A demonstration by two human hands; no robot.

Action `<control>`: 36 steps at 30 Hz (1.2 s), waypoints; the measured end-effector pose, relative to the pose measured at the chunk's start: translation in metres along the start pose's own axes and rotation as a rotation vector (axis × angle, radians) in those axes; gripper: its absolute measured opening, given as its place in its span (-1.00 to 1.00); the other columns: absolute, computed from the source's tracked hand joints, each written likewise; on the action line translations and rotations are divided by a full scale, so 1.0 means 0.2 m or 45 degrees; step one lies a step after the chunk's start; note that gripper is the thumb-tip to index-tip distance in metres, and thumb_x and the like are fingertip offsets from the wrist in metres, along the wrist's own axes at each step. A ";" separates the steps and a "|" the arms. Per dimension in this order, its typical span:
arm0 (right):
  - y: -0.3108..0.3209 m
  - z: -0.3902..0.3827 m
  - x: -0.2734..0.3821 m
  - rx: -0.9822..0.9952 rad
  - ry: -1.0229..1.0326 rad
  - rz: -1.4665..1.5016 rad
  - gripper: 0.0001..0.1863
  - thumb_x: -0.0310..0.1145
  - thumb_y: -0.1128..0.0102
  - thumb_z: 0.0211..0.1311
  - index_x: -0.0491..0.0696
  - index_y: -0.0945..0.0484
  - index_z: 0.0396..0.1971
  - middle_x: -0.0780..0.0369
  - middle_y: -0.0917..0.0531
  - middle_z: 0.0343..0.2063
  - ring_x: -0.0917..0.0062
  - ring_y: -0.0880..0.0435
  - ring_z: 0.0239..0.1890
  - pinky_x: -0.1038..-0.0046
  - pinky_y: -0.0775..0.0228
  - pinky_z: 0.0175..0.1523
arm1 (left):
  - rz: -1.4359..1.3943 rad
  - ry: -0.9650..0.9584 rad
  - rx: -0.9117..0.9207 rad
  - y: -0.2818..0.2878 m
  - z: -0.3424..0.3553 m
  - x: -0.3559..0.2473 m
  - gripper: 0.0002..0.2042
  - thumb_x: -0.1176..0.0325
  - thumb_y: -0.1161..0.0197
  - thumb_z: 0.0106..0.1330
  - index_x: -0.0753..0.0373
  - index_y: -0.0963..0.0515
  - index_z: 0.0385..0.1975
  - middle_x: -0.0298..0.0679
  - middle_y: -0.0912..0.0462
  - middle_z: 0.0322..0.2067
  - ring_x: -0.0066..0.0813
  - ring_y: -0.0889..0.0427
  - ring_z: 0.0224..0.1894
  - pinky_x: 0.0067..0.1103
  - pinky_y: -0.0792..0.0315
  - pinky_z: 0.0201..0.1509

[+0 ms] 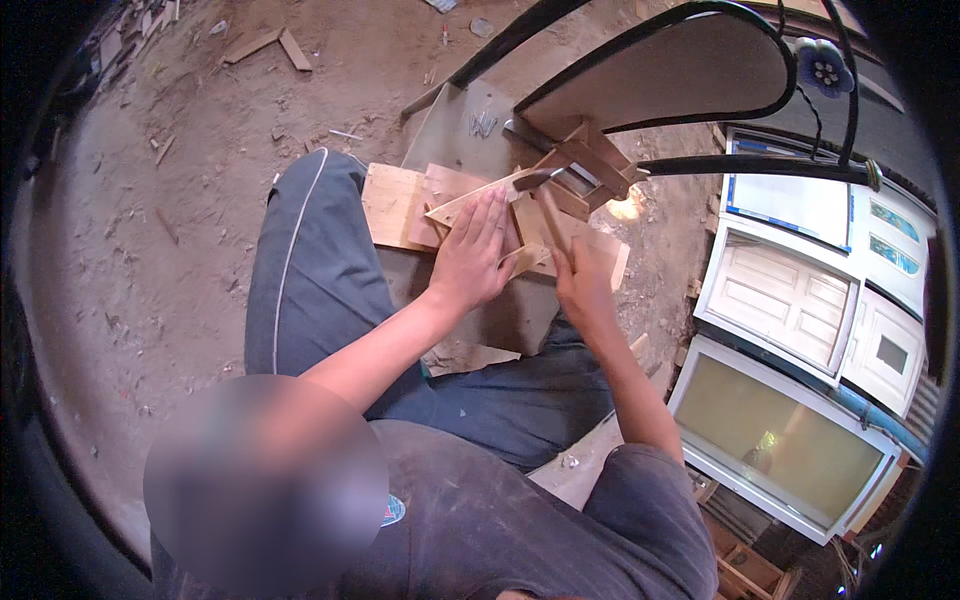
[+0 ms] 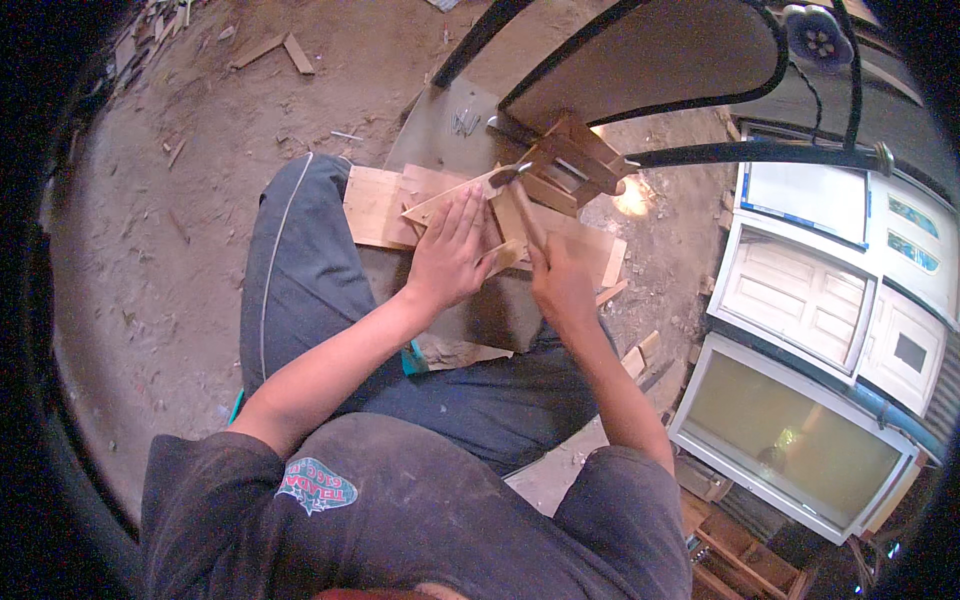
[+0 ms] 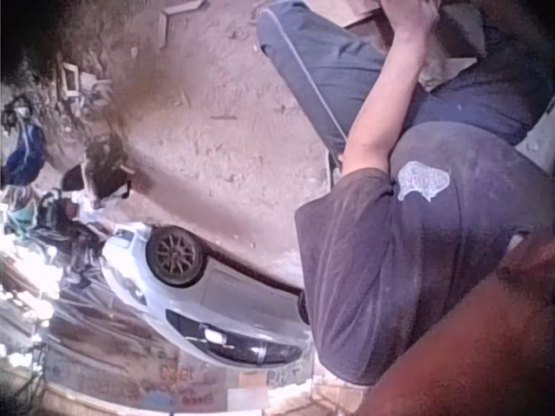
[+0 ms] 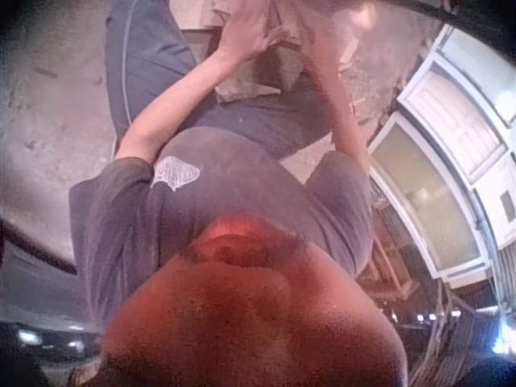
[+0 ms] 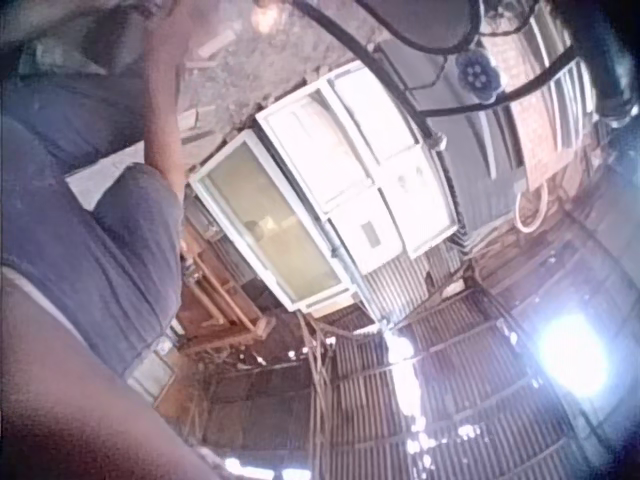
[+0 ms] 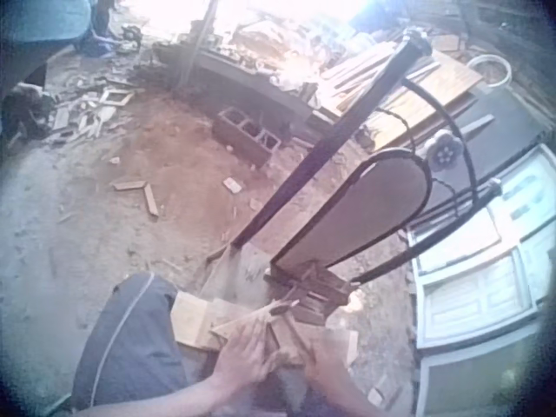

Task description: The person builds a wooden frame by hammering small wooden pieces together.

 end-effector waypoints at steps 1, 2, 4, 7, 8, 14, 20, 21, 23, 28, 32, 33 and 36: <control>0.02 0.00 0.03 0.054 -0.084 0.028 -0.70 -0.23 -0.15 0.53 -0.20 -0.52 -0.08 -0.09 -0.61 -0.36 0.02 -0.64 -0.25 0.12 -0.45 -0.07 | -0.001 0.000 0.006 0.01 0.00 0.01 -0.20 -0.08 -0.11 0.40 0.46 -0.26 0.46 0.02 -0.13 0.56 -0.16 0.02 0.64 -0.28 0.26 0.71; 0.09 0.01 0.06 -0.023 -0.149 0.169 -0.70 -0.23 -0.17 0.52 -0.21 -0.51 -0.10 -0.11 -0.61 -0.36 -0.01 -0.62 -0.27 0.09 -0.43 -0.09 | -0.015 -0.013 0.008 0.00 0.01 -0.01 -0.20 -0.08 -0.11 0.40 0.47 -0.26 0.46 0.02 -0.13 0.56 -0.17 0.02 0.64 -0.29 0.27 0.71; 0.06 -0.02 0.00 -0.166 -0.150 0.194 -0.70 -0.22 -0.16 0.53 -0.19 -0.51 -0.11 -0.12 -0.61 -0.35 -0.03 -0.61 -0.26 0.08 -0.42 -0.10 | -0.040 0.000 -0.027 0.00 0.00 0.00 -0.19 -0.07 -0.12 0.37 0.49 -0.26 0.45 0.03 -0.16 0.55 -0.14 -0.01 0.63 -0.28 0.26 0.71; -0.01 -0.04 -0.01 -0.199 -0.015 0.002 -0.67 -0.15 -0.12 0.54 -0.17 -0.49 -0.13 -0.18 -0.62 -0.30 -0.18 -0.60 -0.20 -0.07 -0.40 -0.12 | -0.038 -0.019 -0.057 0.01 0.01 -0.01 -0.18 -0.07 -0.13 0.36 0.50 -0.26 0.45 0.04 -0.18 0.54 -0.13 -0.03 0.62 -0.28 0.26 0.71; -0.02 -0.03 0.00 -0.053 -0.112 -0.032 -0.66 -0.14 -0.11 0.54 -0.16 -0.49 -0.13 -0.18 -0.63 -0.30 -0.19 -0.61 -0.20 -0.09 -0.40 -0.13 | -0.023 -0.023 -0.058 0.01 0.01 0.00 -0.18 -0.07 -0.13 0.37 0.50 -0.26 0.45 0.04 -0.18 0.54 -0.13 -0.03 0.62 -0.28 0.26 0.71; 0.04 -0.04 0.03 -0.070 -0.187 0.097 -0.68 -0.14 -0.11 0.55 -0.13 -0.48 -0.13 -0.17 -0.65 -0.34 -0.20 -0.64 -0.24 -0.08 -0.41 -0.17 | -0.015 -0.004 -0.008 0.01 0.01 0.00 -0.20 -0.08 -0.11 0.42 0.48 -0.24 0.46 0.00 -0.14 0.56 -0.20 0.00 0.64 -0.29 0.25 0.70; 0.05 -0.07 0.06 -0.118 -0.081 0.008 -0.71 -0.16 -0.08 0.54 -0.12 -0.46 -0.19 -0.19 -0.67 -0.37 -0.26 -0.66 -0.29 -0.19 -0.40 -0.27 | -0.025 -0.036 -0.021 0.04 0.02 -0.02 -0.21 -0.07 -0.10 0.44 0.47 -0.23 0.47 0.01 -0.15 0.55 -0.19 -0.03 0.63 -0.28 0.20 0.70; 0.04 -0.08 0.03 -0.229 -0.019 0.013 -0.72 -0.17 -0.08 0.54 -0.12 -0.46 -0.19 -0.19 -0.67 -0.39 -0.26 -0.66 -0.30 -0.19 -0.40 -0.27 | -0.023 -0.028 -0.014 0.03 0.02 -0.02 -0.21 -0.07 -0.10 0.44 0.47 -0.22 0.48 0.01 -0.15 0.55 -0.19 -0.04 0.62 -0.28 0.20 0.70; 0.02 -0.09 0.01 -0.236 -0.017 -0.026 -0.72 -0.18 -0.09 0.53 -0.12 -0.46 -0.19 -0.17 -0.67 -0.41 -0.25 -0.65 -0.31 -0.18 -0.41 -0.26 | -0.017 -0.014 -0.004 0.02 0.02 -0.01 -0.20 -0.08 -0.10 0.44 0.46 -0.21 0.48 0.01 -0.16 0.55 -0.18 -0.04 0.62 -0.28 0.19 0.70; 0.02 -0.11 -0.02 -0.013 -0.251 0.068 -0.72 -0.18 -0.10 0.53 -0.13 -0.47 -0.20 -0.16 -0.67 -0.42 -0.23 -0.65 -0.32 -0.15 -0.44 -0.22 | -0.023 -0.015 -0.008 0.02 0.01 -0.01 -0.19 -0.07 -0.11 0.43 0.47 -0.20 0.49 0.02 -0.15 0.55 -0.18 -0.03 0.63 -0.27 0.20 0.69; -0.06 -0.13 -0.07 -0.106 -0.143 -0.072 -0.69 -0.16 -0.09 0.53 -0.15 -0.48 -0.22 -0.19 -0.67 -0.38 -0.21 -0.66 -0.29 -0.15 -0.43 -0.21 | 0.041 -0.034 -0.019 0.01 0.01 -0.02 -0.17 -0.11 -0.10 0.43 0.49 -0.21 0.47 0.02 -0.16 0.54 -0.18 -0.03 0.63 -0.26 0.22 0.70; -0.01 -0.11 0.00 -0.024 -0.217 -0.103 -0.68 -0.15 -0.08 0.54 -0.15 -0.49 -0.22 -0.19 -0.67 -0.37 -0.21 -0.66 -0.28 -0.14 -0.43 -0.21 | 0.080 -0.041 -0.021 0.02 0.02 -0.02 -0.16 -0.13 -0.10 0.42 0.49 -0.22 0.47 0.03 -0.17 0.54 -0.17 -0.03 0.63 -0.26 0.22 0.70; 0.04 -0.18 0.00 -0.105 -0.243 0.028 -0.64 -0.12 -0.07 0.54 -0.18 -0.50 -0.21 -0.21 -0.66 -0.34 -0.23 -0.64 -0.25 -0.12 -0.42 -0.18 | 0.146 -0.060 -0.037 0.02 0.02 -0.03 -0.12 -0.19 -0.09 0.40 0.51 -0.24 0.45 0.05 -0.18 0.53 -0.13 -0.03 0.62 -0.25 0.24 0.70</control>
Point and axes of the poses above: each hand's wrist, its own z-axis towards the middle knuckle, its own y-axis out of the back of the hand, x = y × z, the point moved 8 cm from there along z, towards the middle knuckle
